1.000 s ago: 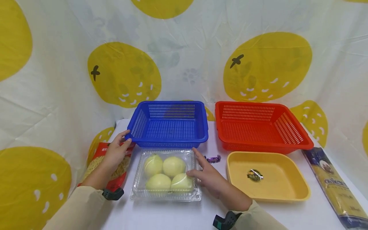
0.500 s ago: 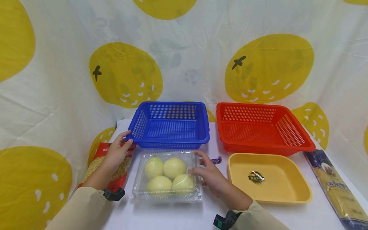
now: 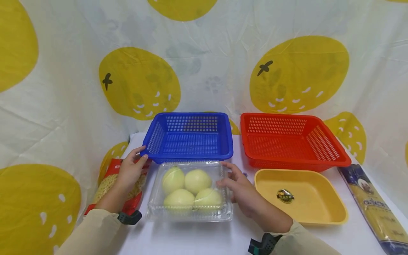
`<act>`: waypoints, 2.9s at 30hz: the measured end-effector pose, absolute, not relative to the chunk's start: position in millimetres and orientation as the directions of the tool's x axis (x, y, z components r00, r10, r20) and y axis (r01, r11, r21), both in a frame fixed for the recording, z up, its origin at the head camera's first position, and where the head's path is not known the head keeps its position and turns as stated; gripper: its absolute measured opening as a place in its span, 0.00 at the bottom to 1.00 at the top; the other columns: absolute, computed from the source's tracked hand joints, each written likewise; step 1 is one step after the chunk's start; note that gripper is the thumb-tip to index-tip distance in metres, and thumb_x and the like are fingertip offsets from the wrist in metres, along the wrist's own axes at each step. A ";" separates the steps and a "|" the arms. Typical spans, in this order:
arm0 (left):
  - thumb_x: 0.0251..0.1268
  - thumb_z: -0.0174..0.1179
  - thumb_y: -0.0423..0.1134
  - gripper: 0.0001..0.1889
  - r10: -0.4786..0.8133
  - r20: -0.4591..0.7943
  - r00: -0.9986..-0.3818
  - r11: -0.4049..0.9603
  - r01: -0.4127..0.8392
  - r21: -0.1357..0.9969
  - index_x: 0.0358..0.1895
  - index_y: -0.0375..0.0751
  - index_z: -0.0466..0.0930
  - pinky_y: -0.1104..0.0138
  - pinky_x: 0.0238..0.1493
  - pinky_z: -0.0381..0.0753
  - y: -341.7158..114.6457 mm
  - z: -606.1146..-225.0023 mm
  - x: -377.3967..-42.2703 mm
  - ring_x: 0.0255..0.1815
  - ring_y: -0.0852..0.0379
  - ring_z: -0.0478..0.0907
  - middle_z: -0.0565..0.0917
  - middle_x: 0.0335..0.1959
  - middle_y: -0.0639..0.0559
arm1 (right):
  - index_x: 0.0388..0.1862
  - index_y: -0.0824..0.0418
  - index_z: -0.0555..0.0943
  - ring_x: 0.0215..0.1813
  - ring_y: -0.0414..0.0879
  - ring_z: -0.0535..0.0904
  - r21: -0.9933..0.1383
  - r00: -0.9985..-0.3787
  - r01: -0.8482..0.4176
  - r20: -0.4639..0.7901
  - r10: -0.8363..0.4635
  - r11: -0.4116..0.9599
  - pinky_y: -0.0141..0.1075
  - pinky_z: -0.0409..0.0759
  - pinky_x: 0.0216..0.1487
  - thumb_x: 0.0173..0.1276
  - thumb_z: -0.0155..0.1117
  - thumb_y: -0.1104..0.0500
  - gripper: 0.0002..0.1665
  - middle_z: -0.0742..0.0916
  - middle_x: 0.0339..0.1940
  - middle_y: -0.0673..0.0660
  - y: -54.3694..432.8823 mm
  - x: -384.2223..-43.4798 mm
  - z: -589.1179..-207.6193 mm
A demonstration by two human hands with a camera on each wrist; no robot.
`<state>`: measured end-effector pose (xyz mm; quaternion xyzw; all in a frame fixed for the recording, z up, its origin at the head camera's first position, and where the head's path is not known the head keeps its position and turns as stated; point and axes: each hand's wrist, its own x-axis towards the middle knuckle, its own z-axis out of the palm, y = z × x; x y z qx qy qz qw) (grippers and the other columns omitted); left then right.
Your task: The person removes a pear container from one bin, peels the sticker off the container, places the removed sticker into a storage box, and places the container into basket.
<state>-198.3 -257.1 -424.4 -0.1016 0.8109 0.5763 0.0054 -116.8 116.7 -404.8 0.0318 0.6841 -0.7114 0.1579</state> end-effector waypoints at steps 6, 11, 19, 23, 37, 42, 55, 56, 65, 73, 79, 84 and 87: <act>0.88 0.51 0.45 0.28 -0.208 -0.131 -0.969 0.235 -0.180 0.955 0.85 0.55 0.62 0.59 0.58 0.87 -248.6 -425.6 -195.9 0.65 0.38 0.80 0.73 0.72 0.36 | 0.82 0.47 0.62 0.68 0.65 0.73 -0.964 -0.942 0.266 -0.258 -0.213 -0.008 0.51 0.89 0.47 0.71 0.64 0.59 0.42 0.71 0.76 0.67 131.4 -120.0 -380.2; 0.89 0.49 0.43 0.28 -0.244 -0.154 -0.957 0.092 -0.181 0.979 0.85 0.58 0.61 0.60 0.59 0.87 -237.2 -429.8 -195.1 0.66 0.41 0.77 0.70 0.74 0.38 | 0.84 0.48 0.58 0.76 0.67 0.64 -0.967 -0.938 0.256 -0.252 -0.239 0.018 0.56 0.84 0.58 0.72 0.60 0.57 0.43 0.67 0.80 0.62 145.9 -127.7 -358.4; 0.89 0.48 0.43 0.26 -0.310 -0.161 -0.937 0.061 -0.188 0.980 0.84 0.60 0.62 0.61 0.60 0.86 -229.7 -431.7 -193.4 0.64 0.44 0.78 0.70 0.74 0.40 | 0.86 0.51 0.51 0.80 0.68 0.58 -0.978 -0.940 0.206 -0.203 -0.275 0.019 0.62 0.78 0.68 0.75 0.58 0.57 0.45 0.60 0.84 0.59 159.3 -149.6 -328.1; 0.90 0.46 0.43 0.26 -0.334 -0.168 -0.927 0.058 -0.198 0.978 0.84 0.60 0.62 0.63 0.57 0.87 -225.9 -429.8 -194.5 0.63 0.46 0.79 0.70 0.73 0.39 | 0.86 0.50 0.51 0.80 0.67 0.59 -0.980 -0.942 0.199 -0.197 -0.271 0.021 0.62 0.74 0.72 0.76 0.56 0.57 0.44 0.61 0.83 0.59 160.9 -166.8 -316.3; 0.90 0.45 0.40 0.24 -0.385 -0.211 -0.899 -0.004 -0.227 0.974 0.82 0.55 0.64 0.60 0.59 0.86 -219.8 -422.9 -195.5 0.62 0.45 0.80 0.72 0.63 0.41 | 0.86 0.52 0.53 0.79 0.71 0.61 -0.978 -0.967 0.209 -0.206 -0.151 -0.006 0.67 0.67 0.75 0.75 0.57 0.53 0.44 0.63 0.83 0.58 135.3 -264.6 -322.2; 0.90 0.46 0.40 0.24 -0.356 -0.242 -0.903 -0.016 -0.253 0.967 0.82 0.56 0.63 0.51 0.69 0.80 -223.9 -416.9 -196.9 0.67 0.43 0.77 0.70 0.70 0.40 | 0.86 0.52 0.55 0.77 0.71 0.64 -0.976 -0.971 0.216 -0.214 -0.109 -0.014 0.68 0.70 0.72 0.73 0.60 0.53 0.46 0.61 0.85 0.59 116.5 -288.8 -338.2; 0.89 0.47 0.40 0.25 -0.320 -0.283 -0.904 0.049 -0.314 0.948 0.82 0.57 0.62 0.49 0.68 0.81 -231.8 -411.5 -202.3 0.68 0.41 0.76 0.72 0.72 0.40 | 0.84 0.55 0.60 0.71 0.64 0.70 -0.967 -0.973 0.208 -0.221 -0.072 0.150 0.73 0.82 0.54 0.71 0.63 0.52 0.45 0.69 0.79 0.63 83.7 -315.0 -363.7; 0.89 0.47 0.40 0.25 -0.318 -0.282 -0.905 0.055 -0.315 0.948 0.82 0.57 0.62 0.49 0.68 0.81 -232.1 -411.6 -202.6 0.68 0.41 0.76 0.72 0.72 0.39 | 0.84 0.54 0.60 0.71 0.64 0.71 -0.965 -0.973 0.205 -0.218 -0.072 0.164 0.72 0.82 0.53 0.71 0.63 0.51 0.45 0.69 0.79 0.63 82.8 -316.3 -365.3; 0.89 0.47 0.40 0.24 -0.319 -0.265 -0.910 0.072 -0.302 0.951 0.82 0.57 0.63 0.48 0.68 0.81 -230.3 -416.3 -202.8 0.67 0.40 0.77 0.73 0.71 0.39 | 0.89 0.51 0.54 0.75 0.70 0.68 -0.972 -0.953 0.192 -0.217 -0.213 0.133 0.70 0.80 0.61 0.75 0.57 0.50 0.46 0.66 0.82 0.62 86.2 -337.6 -382.3; 0.89 0.49 0.41 0.24 -0.282 -0.273 -0.920 0.077 -0.306 0.949 0.81 0.58 0.64 0.49 0.65 0.83 -222.0 -425.8 -206.5 0.65 0.40 0.78 0.74 0.69 0.40 | 0.90 0.48 0.49 0.79 0.72 0.63 -0.975 -0.926 0.202 -0.222 -0.304 0.097 0.69 0.75 0.69 0.73 0.52 0.58 0.49 0.63 0.84 0.63 105.6 -347.1 -392.3; 0.89 0.49 0.41 0.23 -0.284 -0.262 -0.922 0.095 -0.299 0.949 0.80 0.56 0.64 0.49 0.65 0.83 -222.3 -424.0 -207.1 0.65 0.39 0.79 0.74 0.68 0.40 | 0.91 0.46 0.47 0.81 0.72 0.60 -0.977 -0.909 0.194 -0.215 -0.358 0.092 0.69 0.72 0.72 0.76 0.52 0.59 0.48 0.55 0.88 0.62 104.4 -357.7 -396.6; 0.89 0.48 0.41 0.23 -0.291 -0.267 -0.918 0.093 -0.305 0.948 0.80 0.57 0.64 0.49 0.66 0.83 -225.1 -421.7 -206.0 0.66 0.39 0.78 0.75 0.68 0.40 | 0.91 0.46 0.46 0.83 0.72 0.57 -0.980 -0.878 0.190 -0.198 -0.436 0.064 0.67 0.68 0.75 0.80 0.54 0.62 0.48 0.49 0.90 0.60 99.7 -367.2 -399.7; 0.89 0.48 0.41 0.23 -0.297 -0.271 -0.916 0.093 -0.310 0.946 0.81 0.58 0.63 0.49 0.66 0.82 -227.0 -420.0 -205.8 0.66 0.39 0.78 0.75 0.68 0.40 | 0.91 0.45 0.45 0.84 0.71 0.55 -0.981 -0.862 0.181 -0.191 -0.470 0.067 0.67 0.68 0.76 0.80 0.55 0.63 0.50 0.46 0.91 0.58 97.2 -371.5 -400.1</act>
